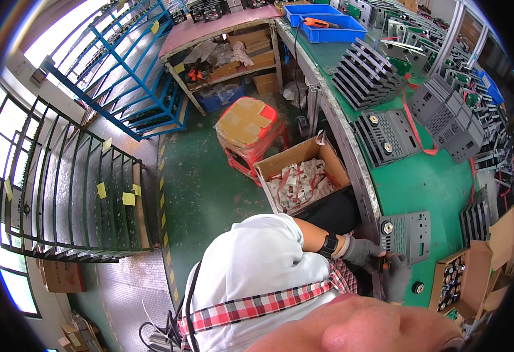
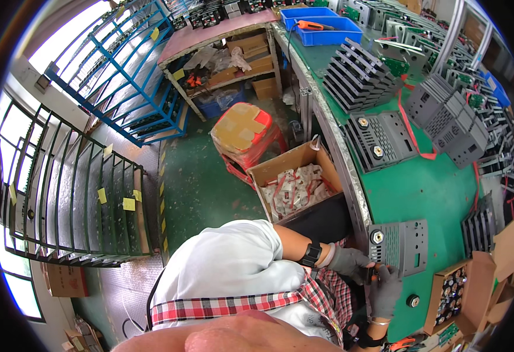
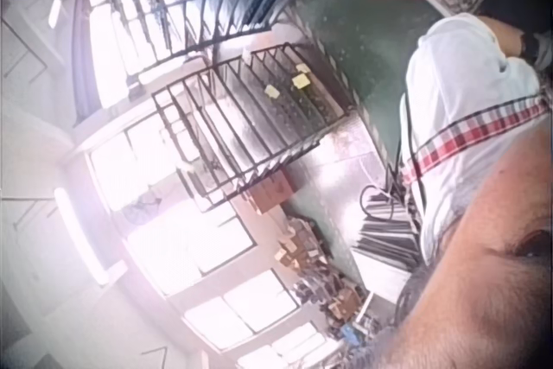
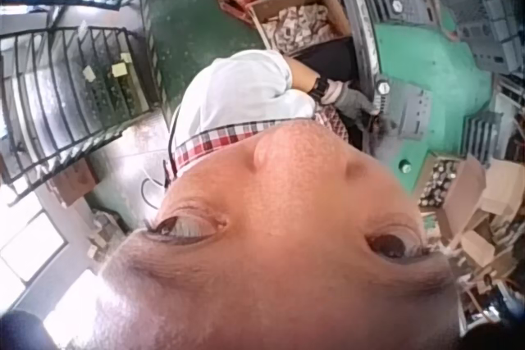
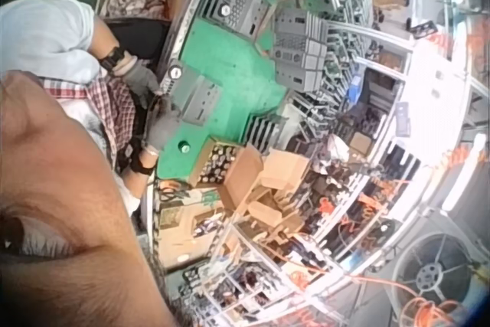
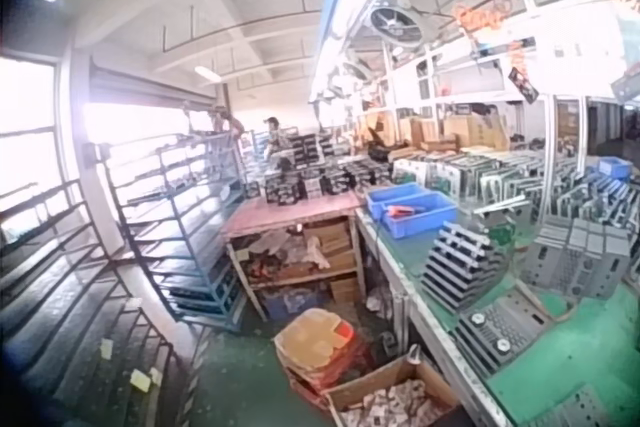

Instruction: Assembling electronic components onto a metal baseplate using a manual screwdriver on an assembly line.

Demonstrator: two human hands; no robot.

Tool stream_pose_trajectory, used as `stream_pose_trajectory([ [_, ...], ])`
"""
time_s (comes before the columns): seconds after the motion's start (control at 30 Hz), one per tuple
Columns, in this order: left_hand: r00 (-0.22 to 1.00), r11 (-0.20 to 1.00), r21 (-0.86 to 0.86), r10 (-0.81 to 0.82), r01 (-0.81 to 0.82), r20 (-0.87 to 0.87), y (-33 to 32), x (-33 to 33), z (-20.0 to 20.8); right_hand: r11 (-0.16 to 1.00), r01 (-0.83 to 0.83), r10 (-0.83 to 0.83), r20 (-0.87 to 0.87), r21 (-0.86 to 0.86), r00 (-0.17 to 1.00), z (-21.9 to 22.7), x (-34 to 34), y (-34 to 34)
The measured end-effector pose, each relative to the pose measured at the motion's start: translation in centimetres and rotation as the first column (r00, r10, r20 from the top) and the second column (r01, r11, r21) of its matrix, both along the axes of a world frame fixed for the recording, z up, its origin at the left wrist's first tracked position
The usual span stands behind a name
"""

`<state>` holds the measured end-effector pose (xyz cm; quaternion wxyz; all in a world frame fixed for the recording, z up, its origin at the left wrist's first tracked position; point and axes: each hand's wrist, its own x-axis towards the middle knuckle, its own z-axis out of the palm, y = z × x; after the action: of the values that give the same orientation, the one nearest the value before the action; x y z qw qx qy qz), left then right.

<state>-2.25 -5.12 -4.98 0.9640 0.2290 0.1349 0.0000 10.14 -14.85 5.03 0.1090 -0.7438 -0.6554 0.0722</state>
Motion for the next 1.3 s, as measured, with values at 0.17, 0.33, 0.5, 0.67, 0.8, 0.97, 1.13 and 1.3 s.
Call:
stream_pose_trajectory([
  [0.17,0.999,0.997,0.068,-0.041,0.039,0.030,-0.1,0.2,-0.6,1.000,0.010,-0.010,-0.009,0.016,1.000,-1.2,0.8,0.1],
  [0.33,0.994,0.949,0.310,0.023,-0.054,0.104,-0.3,0.4,-1.7,0.974,0.207,-0.185,0.207,-0.087,0.961,-3.2,1.5,0.5],
  [0.5,0.991,0.899,0.430,0.022,-0.079,0.135,-0.1,0.6,-1.4,0.943,0.166,-0.156,-0.056,0.287,0.986,-2.8,1.3,-0.5],
  [0.67,0.978,0.796,0.585,0.042,-0.155,0.203,-0.1,0.7,-1.7,0.959,0.178,-0.164,-0.081,0.223,0.983,-3.5,1.9,-1.4],
  [0.8,0.991,0.418,0.900,-0.003,-0.121,0.134,0.1,0.6,-1.9,0.970,0.076,-0.077,-0.006,0.232,0.997,-2.9,1.2,-1.4],
  [0.97,0.976,0.405,0.895,-0.030,-0.186,0.216,0.1,-0.1,-1.1,0.957,0.113,-0.091,-0.094,0.268,0.991,-2.0,1.1,-1.5],
  [1.13,1.000,0.995,0.097,-0.015,0.012,0.026,-0.2,0.4,0.0,0.992,0.092,-0.083,-0.100,0.084,0.991,-2.8,2.0,-2.1],
  [1.3,0.979,0.845,0.519,0.025,-0.130,0.204,-0.3,0.5,-2.4,0.977,0.054,-0.051,-0.020,0.207,0.998,-2.5,0.5,-1.7],
])
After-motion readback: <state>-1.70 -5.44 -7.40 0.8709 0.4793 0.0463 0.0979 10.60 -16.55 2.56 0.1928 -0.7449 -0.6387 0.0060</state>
